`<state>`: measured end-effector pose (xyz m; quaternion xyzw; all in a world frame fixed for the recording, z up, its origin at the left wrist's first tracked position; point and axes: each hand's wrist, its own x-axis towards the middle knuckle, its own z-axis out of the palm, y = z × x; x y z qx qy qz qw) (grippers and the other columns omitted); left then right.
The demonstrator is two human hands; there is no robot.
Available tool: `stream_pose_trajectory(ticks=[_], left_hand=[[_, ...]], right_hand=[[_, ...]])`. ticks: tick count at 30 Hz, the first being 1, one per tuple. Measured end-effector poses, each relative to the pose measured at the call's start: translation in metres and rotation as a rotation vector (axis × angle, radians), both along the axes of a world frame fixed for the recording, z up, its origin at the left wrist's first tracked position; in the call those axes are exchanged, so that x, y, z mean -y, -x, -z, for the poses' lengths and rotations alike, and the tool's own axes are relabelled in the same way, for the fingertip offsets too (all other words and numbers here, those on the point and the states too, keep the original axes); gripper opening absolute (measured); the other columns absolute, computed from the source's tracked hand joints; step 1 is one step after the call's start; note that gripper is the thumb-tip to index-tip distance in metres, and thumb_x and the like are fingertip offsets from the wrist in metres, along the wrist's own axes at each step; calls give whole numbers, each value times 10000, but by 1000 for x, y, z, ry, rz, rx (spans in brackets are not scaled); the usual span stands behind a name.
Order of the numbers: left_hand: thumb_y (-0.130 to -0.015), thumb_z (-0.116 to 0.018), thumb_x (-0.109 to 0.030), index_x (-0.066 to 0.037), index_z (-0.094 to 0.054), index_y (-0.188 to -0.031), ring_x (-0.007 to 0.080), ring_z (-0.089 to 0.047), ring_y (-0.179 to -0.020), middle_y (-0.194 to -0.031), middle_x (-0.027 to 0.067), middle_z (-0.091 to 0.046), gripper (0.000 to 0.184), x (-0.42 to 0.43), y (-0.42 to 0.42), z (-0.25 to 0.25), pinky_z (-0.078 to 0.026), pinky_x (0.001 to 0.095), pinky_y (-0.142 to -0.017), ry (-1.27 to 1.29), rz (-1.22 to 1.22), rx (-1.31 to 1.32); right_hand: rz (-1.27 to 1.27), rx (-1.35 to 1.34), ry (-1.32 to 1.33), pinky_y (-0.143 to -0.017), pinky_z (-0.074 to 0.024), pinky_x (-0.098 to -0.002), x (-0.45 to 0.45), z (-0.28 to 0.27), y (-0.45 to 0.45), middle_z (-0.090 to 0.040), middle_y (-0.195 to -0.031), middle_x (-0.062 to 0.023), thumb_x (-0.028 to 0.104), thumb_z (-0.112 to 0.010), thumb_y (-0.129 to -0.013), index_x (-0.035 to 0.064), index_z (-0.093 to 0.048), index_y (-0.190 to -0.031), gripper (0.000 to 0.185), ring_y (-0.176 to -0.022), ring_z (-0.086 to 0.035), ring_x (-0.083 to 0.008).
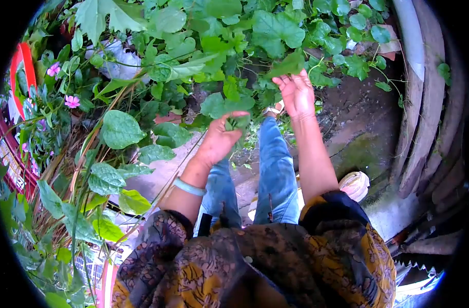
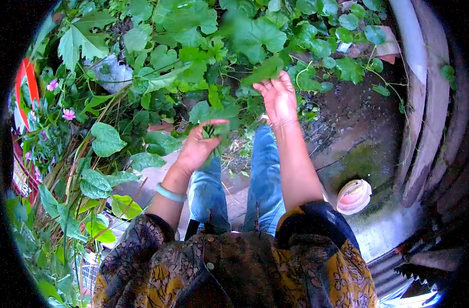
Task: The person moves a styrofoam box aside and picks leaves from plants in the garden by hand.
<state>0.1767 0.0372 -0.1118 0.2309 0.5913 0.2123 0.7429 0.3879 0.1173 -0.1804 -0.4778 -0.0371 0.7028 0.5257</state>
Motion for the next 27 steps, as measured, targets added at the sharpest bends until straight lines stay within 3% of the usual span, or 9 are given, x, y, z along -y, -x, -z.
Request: stream_pose_trajectory(ticks=[2, 3, 6, 10, 11, 15, 19, 24, 27], left_hand=[[-786, -539, 50, -102, -619, -1115, 15, -459, -610, -789, -62, -575, 370, -24, -4, -1, -394, 187, -532, -54, 5, -15], [-757, -473, 88, -51, -598, -1133, 38, -529, -813, -951, -21, -620, 420, -41, -6, -9, -437, 190, -763, -47, 64, -39], [-747, -470, 86, -56, -598, -1123, 50, -543, -870, -970, -12, -630, 422, -60, -10, 6, -441, 204, -807, -35, 130, -89], [-706, -517, 61, -46, -595, -1103, 211, -591, -1032, -1223, 76, -558, 418, -54, -27, 36, -440, 296, -912, -441, 214, -324], [-693, -538, 46, -27, -590, -1098, 295, -564, -1097, -1336, 118, -466, 415, -59, -34, 32, -434, 330, -940, -483, 263, -323], [-703, -547, 20, -15, -583, -1098, 337, -522, -1121, -1380, 142, -406, 398, -89, -46, 32, -443, 383, -938, -505, 686, -382], [-777, -487, -58, 6, -605, -1017, 339, -603, -987, -1316, 161, -474, 275, -86, -35, 54, -497, 425, -851, -528, 1061, -565], [-751, -535, -44, 8, -539, -1151, 323, -573, -1045, -1305, 135, -481, 403, -67, -26, 43, -475, 396, -892, -479, 968, -567], [-719, -552, -24, 1, -528, -1174, 322, -557, -1064, -1300, 131, -483, 456, -67, -26, 37, -461, 386, -911, -469, 866, -523]], right_hand=[[54, -31, 54, -811, -487, -386, 3, -4, -4, -571, -1117, -110, 57, -464, -904, 65, -479, -1062, 159, -1012, -567, -253], [86, -43, 71, -811, -486, -385, 5, -4, -5, -570, -1117, -114, 57, -461, -904, 67, -478, -1063, 160, -1006, -570, -257], [142, -14, 91, -794, -485, -360, 14, -10, -5, -584, -1070, -104, 59, -455, -908, 74, -481, -1053, 148, -944, -586, -243], [149, 91, 49, -778, -487, -354, 24, -19, -7, -599, -1017, -81, 82, -474, -915, 80, -492, -1030, 117, -897, -586, -208], [136, 120, 29, -774, -487, -355, 25, -22, -6, -603, -1003, -75, 92, -481, -918, 82, -494, -1025, 109, -888, -584, -199], [27, 214, 41, -744, -489, -338, 17, -35, -8, -608, -975, -66, 128, -506, -928, 80, -502, -1020, 104, -824, -590, -177], [-45, 269, 13, -735, -487, -320, 6, -39, -21, -616, -962, -52, 137, -515, -929, 74, -529, -999, 96, -777, -596, -162], [-133, 311, 76, -781, -486, -342, -1, -31, -56, -635, -986, -56, 137, -533, -913, 74, -553, -989, 100, -875, -604, -177], [13, 77, 29, -813, -477, -348, -3, -42, -62, -627, -1008, -95, 117, -557, -862, 53, -560, -1044, 193, -930, -599, -248]])
